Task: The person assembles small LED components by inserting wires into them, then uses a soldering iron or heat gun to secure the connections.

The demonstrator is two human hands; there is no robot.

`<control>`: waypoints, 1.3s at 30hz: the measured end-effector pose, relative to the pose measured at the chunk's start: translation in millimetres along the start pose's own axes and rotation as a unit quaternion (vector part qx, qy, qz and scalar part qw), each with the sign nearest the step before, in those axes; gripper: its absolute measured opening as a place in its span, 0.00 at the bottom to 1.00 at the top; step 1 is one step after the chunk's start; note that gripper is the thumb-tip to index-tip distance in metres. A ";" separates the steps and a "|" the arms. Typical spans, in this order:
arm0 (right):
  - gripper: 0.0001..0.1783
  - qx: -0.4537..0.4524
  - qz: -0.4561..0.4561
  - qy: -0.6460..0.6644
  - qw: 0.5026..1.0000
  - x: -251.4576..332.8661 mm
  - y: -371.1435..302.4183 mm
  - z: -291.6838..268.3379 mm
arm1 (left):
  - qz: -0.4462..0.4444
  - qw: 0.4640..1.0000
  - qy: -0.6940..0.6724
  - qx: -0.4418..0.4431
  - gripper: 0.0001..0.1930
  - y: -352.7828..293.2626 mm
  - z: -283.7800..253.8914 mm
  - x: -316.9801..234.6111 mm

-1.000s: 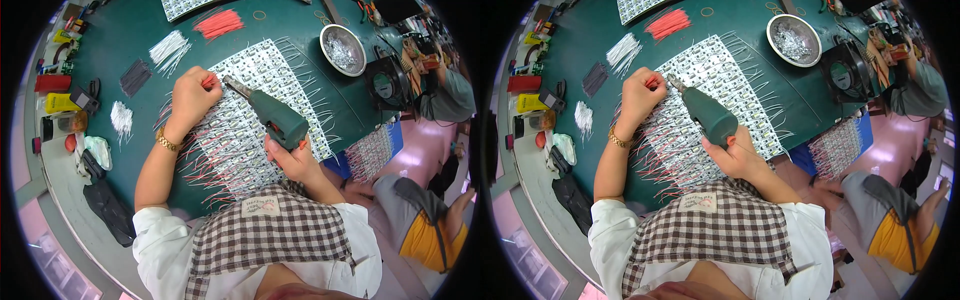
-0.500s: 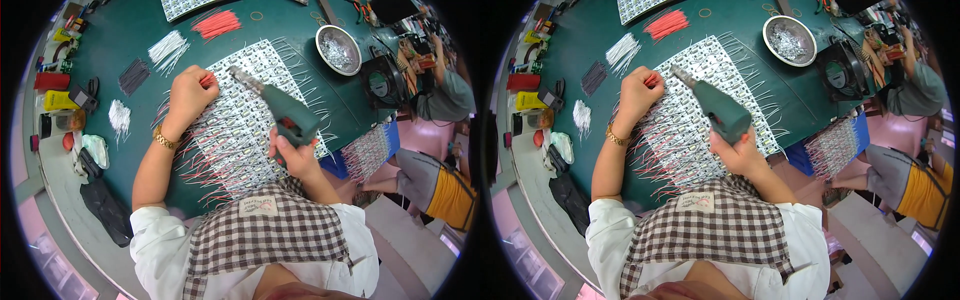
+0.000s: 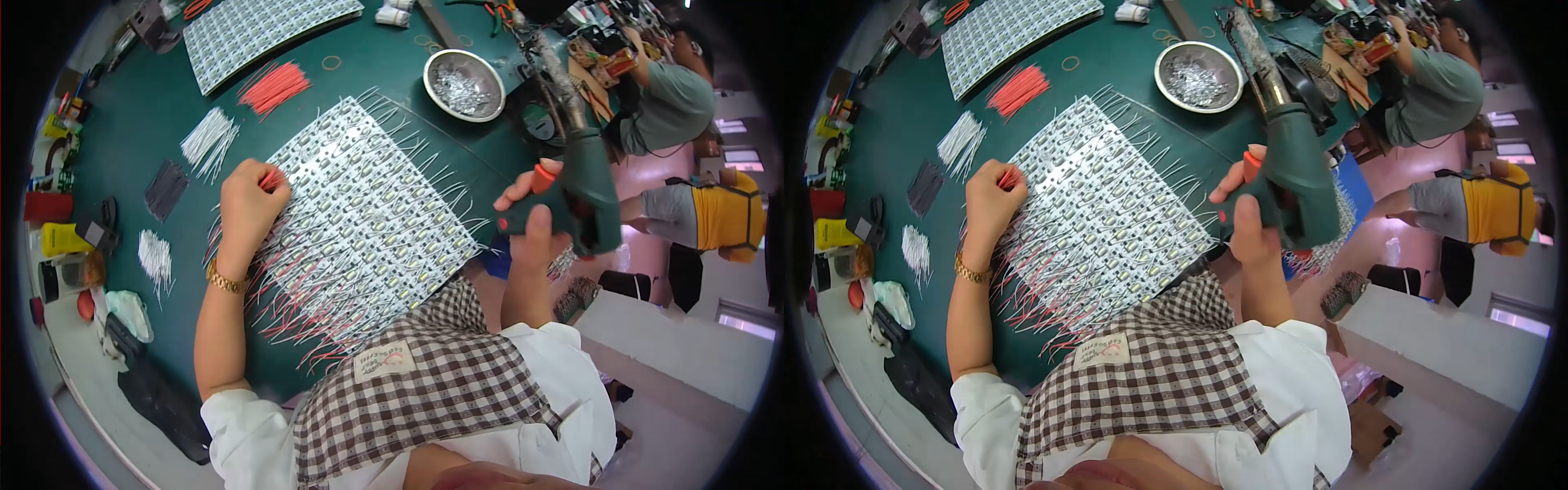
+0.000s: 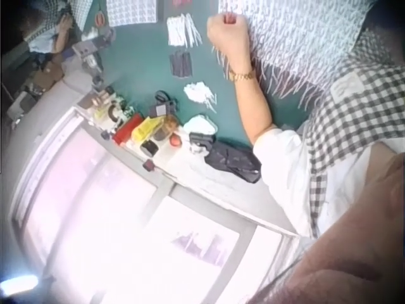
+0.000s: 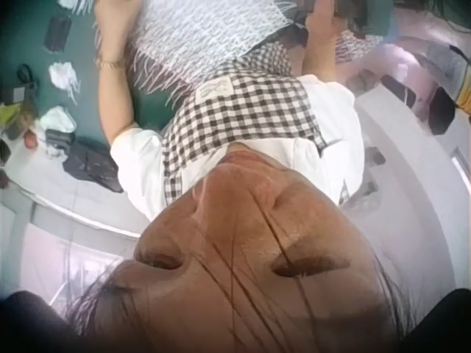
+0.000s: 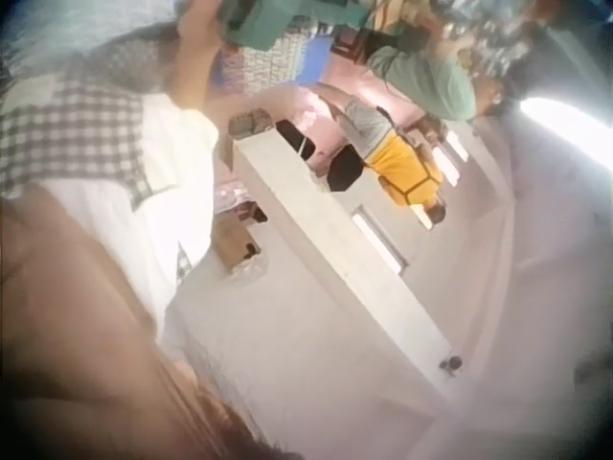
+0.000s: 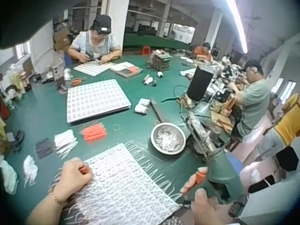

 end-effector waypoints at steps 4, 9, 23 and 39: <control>0.22 -0.041 0.102 -0.192 0.975 -39.6 14.7 -17.5 | -0.005 1.000 -0.011 0.002 0.05 0.0 1.0 -1.2; 0.17 -0.024 0.019 -0.050 0.998 -29.5 12.8 -7.3 | -0.004 1.000 -0.007 0.000 0.05 -2.8 0.5 1.0; 0.25 0.117 0.292 0.097 0.944 -20.3 -48.3 37.0 | -0.085 0.984 0.131 -0.088 0.07 7.8 -58.2 16.1; 0.20 0.219 0.308 0.072 0.923 -35.9 -63.9 58.7 | -0.010 0.999 -0.016 0.039 0.04 -10.2 2.9 -12.8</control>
Point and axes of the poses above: each hand's wrist, its own y-axis towards the middle knuckle, its own z-axis out of the palm, x = y × z, the point moved 1 cm from there along y, towards the middle knuckle, and after that the axes turned 11 degrees about z, right-handed, at the moved point
